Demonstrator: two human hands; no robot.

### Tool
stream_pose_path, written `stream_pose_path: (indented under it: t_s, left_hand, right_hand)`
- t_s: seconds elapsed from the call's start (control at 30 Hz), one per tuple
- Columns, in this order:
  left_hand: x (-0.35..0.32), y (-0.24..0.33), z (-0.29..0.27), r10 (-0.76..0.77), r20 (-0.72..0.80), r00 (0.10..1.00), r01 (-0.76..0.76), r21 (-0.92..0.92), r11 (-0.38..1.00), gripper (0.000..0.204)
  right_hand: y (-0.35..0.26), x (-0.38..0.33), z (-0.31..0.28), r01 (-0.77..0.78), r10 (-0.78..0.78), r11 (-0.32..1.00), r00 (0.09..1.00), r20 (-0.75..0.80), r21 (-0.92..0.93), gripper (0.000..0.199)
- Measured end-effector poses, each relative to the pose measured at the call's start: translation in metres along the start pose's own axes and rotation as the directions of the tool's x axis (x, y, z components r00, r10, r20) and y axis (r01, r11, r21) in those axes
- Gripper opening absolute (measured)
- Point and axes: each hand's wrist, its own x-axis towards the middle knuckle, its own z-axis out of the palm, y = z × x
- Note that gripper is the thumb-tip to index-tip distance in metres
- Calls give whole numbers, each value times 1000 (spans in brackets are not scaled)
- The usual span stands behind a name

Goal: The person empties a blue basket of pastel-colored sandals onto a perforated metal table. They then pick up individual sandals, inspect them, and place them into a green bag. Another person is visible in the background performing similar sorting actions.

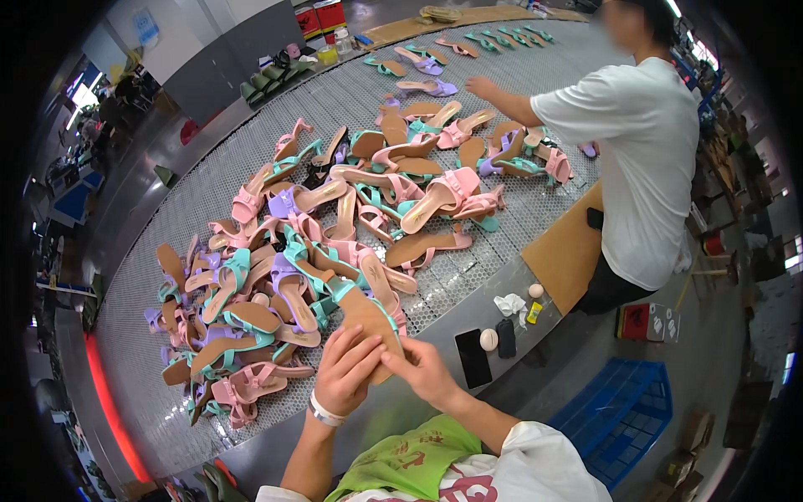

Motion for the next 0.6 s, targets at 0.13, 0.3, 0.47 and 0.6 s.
stream_pose_path:
  t_s: [0.13,0.3,0.47,0.6]
  left_hand:
    - [14,-46,-7,-246,75,966,238,104,966,59]
    - [-31,-168,-15,-550,-201,811,577,428,695,70]
    - [-71,-229,32,-675,-150,722,688,66,722,65]
    - [-57,-228,45,-730,-57,681,730,-28,683,61]
  right_hand:
    - [2,28,-44,25,-17,999,982,-186,41,27]
    - [-51,134,-88,226,-250,952,963,-100,-207,23]
    - [-98,322,-147,490,-494,868,844,-207,-75,24]
    - [-117,479,-197,494,-500,865,829,-250,-90,29]
